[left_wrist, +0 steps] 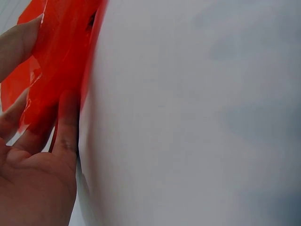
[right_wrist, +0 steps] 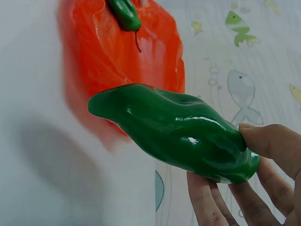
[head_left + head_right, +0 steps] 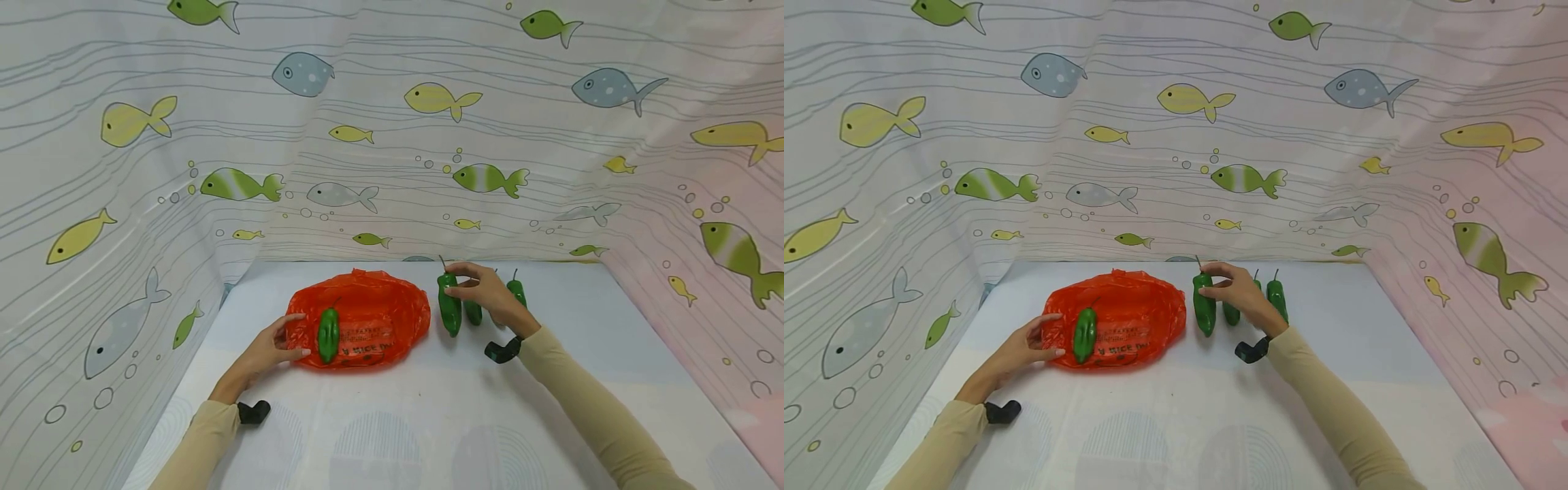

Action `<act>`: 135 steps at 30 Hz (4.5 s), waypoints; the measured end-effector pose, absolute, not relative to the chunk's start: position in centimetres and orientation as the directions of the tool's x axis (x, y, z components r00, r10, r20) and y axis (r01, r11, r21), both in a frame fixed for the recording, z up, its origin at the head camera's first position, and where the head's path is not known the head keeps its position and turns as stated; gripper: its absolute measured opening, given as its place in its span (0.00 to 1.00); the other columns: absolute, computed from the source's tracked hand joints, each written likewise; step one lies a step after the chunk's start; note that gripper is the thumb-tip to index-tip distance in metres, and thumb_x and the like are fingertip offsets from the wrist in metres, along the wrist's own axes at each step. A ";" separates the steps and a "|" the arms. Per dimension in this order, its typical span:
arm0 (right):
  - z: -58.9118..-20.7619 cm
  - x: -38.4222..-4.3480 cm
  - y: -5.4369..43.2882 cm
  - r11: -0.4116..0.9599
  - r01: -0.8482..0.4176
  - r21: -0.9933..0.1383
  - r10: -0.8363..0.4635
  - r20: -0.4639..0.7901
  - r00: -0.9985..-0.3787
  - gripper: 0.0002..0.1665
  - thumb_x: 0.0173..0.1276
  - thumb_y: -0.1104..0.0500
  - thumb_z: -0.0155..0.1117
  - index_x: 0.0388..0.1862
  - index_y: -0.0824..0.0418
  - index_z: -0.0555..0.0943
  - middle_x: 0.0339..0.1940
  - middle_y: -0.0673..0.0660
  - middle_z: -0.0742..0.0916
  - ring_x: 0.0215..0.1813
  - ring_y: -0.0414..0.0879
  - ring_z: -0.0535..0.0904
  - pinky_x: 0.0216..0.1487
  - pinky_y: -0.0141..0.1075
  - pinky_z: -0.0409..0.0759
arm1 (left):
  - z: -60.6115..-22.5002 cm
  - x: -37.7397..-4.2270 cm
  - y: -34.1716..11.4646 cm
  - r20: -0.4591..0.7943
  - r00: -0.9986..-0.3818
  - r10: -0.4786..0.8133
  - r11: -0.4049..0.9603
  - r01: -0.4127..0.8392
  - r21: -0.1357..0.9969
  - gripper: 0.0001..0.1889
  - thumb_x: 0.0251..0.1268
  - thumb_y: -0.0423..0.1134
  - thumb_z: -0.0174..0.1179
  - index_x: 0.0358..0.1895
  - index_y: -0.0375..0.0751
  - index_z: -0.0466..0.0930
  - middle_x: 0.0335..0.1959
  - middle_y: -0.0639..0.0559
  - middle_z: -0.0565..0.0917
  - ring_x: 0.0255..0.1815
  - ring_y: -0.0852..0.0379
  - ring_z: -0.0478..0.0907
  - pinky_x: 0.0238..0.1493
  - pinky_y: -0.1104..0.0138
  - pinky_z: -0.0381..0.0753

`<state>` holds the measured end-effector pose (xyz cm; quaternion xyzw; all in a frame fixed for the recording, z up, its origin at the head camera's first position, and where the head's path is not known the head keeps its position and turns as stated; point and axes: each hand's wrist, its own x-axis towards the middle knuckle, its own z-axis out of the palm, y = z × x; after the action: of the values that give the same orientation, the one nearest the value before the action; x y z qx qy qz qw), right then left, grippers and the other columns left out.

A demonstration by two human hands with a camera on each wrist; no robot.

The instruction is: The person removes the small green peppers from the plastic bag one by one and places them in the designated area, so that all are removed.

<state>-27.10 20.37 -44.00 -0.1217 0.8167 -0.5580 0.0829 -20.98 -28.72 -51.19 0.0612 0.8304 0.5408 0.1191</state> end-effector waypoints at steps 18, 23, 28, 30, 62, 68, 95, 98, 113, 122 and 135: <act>-44.9 -26.9 25.8 0.358 -0.066 -0.931 -0.211 -0.012 -0.977 0.36 0.67 0.51 0.76 0.72 0.54 0.75 0.73 0.57 0.75 0.68 0.60 0.75 0.64 0.51 0.74 | -51.2 -21.2 -28.6 -0.136 -0.962 0.236 0.412 -0.027 0.911 0.43 0.59 0.40 0.77 0.77 0.49 0.64 0.70 0.38 0.70 0.59 0.42 0.74 0.52 0.61 0.79; -45.1 -26.8 27.1 0.368 -0.053 -0.928 -0.187 -0.018 -0.982 0.38 0.69 0.50 0.74 0.74 0.56 0.73 0.75 0.60 0.73 0.66 0.60 0.75 0.61 0.47 0.77 | -51.1 -21.2 -28.7 -0.137 -0.964 0.228 0.430 -0.027 0.902 0.43 0.59 0.41 0.77 0.77 0.50 0.65 0.69 0.38 0.71 0.58 0.42 0.74 0.52 0.60 0.79; -45.1 -26.7 28.1 0.353 -0.050 -0.934 -0.167 -0.011 -0.986 0.38 0.69 0.49 0.74 0.75 0.56 0.72 0.75 0.59 0.73 0.65 0.57 0.75 0.64 0.50 0.73 | -51.2 -21.2 -28.7 -0.133 -0.964 0.231 0.428 -0.022 0.903 0.43 0.59 0.41 0.77 0.77 0.49 0.65 0.69 0.38 0.71 0.58 0.41 0.73 0.52 0.60 0.78; -45.0 -26.6 28.5 0.345 -0.047 -0.937 -0.165 -0.012 -0.986 0.39 0.70 0.50 0.73 0.75 0.58 0.71 0.76 0.60 0.72 0.68 0.59 0.73 0.66 0.52 0.71 | -51.2 -21.2 -28.7 -0.131 -0.963 0.234 0.416 -0.022 0.909 0.43 0.60 0.39 0.76 0.77 0.48 0.64 0.69 0.37 0.70 0.59 0.41 0.73 0.51 0.61 0.79; -47.3 -27.4 35.8 0.405 0.089 -0.910 0.057 -0.072 -0.996 0.41 0.73 0.49 0.70 0.79 0.62 0.67 0.78 0.66 0.68 0.64 0.50 0.75 0.64 0.45 0.76 | -51.4 -20.9 -28.7 -0.154 -0.965 0.214 0.384 -0.062 0.921 0.43 0.59 0.38 0.76 0.77 0.50 0.64 0.70 0.35 0.70 0.62 0.40 0.74 0.53 0.62 0.80; -47.5 -27.5 36.5 0.424 0.092 -0.901 0.062 -0.072 -0.995 0.40 0.74 0.50 0.68 0.79 0.62 0.67 0.78 0.66 0.68 0.69 0.58 0.72 0.68 0.52 0.72 | -51.5 -21.0 -28.7 -0.148 -0.965 0.217 0.396 -0.052 0.917 0.43 0.60 0.39 0.76 0.77 0.50 0.64 0.71 0.35 0.69 0.65 0.39 0.72 0.56 0.60 0.79; -49.9 -29.7 36.6 0.485 0.195 -0.852 0.166 -0.129 -0.978 0.35 0.76 0.53 0.65 0.75 0.67 0.69 0.73 0.73 0.72 0.65 0.63 0.76 0.53 0.39 0.80 | -51.4 -20.9 -28.6 -0.146 -0.965 0.219 0.410 -0.045 0.911 0.42 0.60 0.39 0.76 0.77 0.49 0.64 0.70 0.36 0.70 0.62 0.40 0.72 0.55 0.59 0.79; -49.9 -29.8 36.8 0.496 0.192 -0.847 0.160 -0.128 -0.979 0.35 0.76 0.52 0.65 0.75 0.67 0.70 0.73 0.73 0.72 0.62 0.62 0.77 0.47 0.33 0.80 | -51.2 -20.9 -28.6 -0.146 -0.965 0.217 0.423 -0.042 0.905 0.42 0.61 0.39 0.76 0.77 0.49 0.64 0.70 0.37 0.70 0.61 0.40 0.72 0.54 0.60 0.78; -49.8 -29.8 37.6 0.563 0.151 -0.812 0.129 -0.094 -0.987 0.35 0.77 0.49 0.64 0.74 0.66 0.71 0.71 0.71 0.75 0.59 0.58 0.75 0.46 0.35 0.77 | -51.4 -21.1 -28.4 -0.142 -0.961 0.236 0.387 -0.041 0.921 0.42 0.61 0.37 0.75 0.77 0.47 0.63 0.72 0.36 0.69 0.63 0.41 0.73 0.53 0.64 0.79; -49.7 -29.7 37.6 0.616 0.142 -0.775 0.145 -0.066 -0.987 0.37 0.77 0.47 0.63 0.75 0.67 0.69 0.73 0.72 0.73 0.71 0.70 0.68 0.68 0.64 0.67 | -51.3 -20.9 -28.7 -0.101 -0.953 0.286 0.342 0.003 0.940 0.43 0.62 0.34 0.74 0.78 0.43 0.61 0.73 0.34 0.66 0.64 0.38 0.75 0.54 0.66 0.79; -46.9 -29.1 35.3 0.632 0.046 -0.773 0.123 0.042 -0.992 0.35 0.77 0.45 0.62 0.73 0.65 0.71 0.71 0.71 0.75 0.71 0.70 0.69 0.67 0.66 0.66 | -51.1 -20.9 -28.7 -0.103 -0.953 0.286 0.335 -0.002 0.942 0.43 0.61 0.34 0.74 0.78 0.42 0.61 0.74 0.33 0.66 0.65 0.37 0.74 0.53 0.67 0.79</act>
<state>-29.07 35.35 -46.95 0.0467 0.9023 -0.4261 -0.0452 -20.85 -28.75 -51.08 0.0879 0.8071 0.5700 0.1262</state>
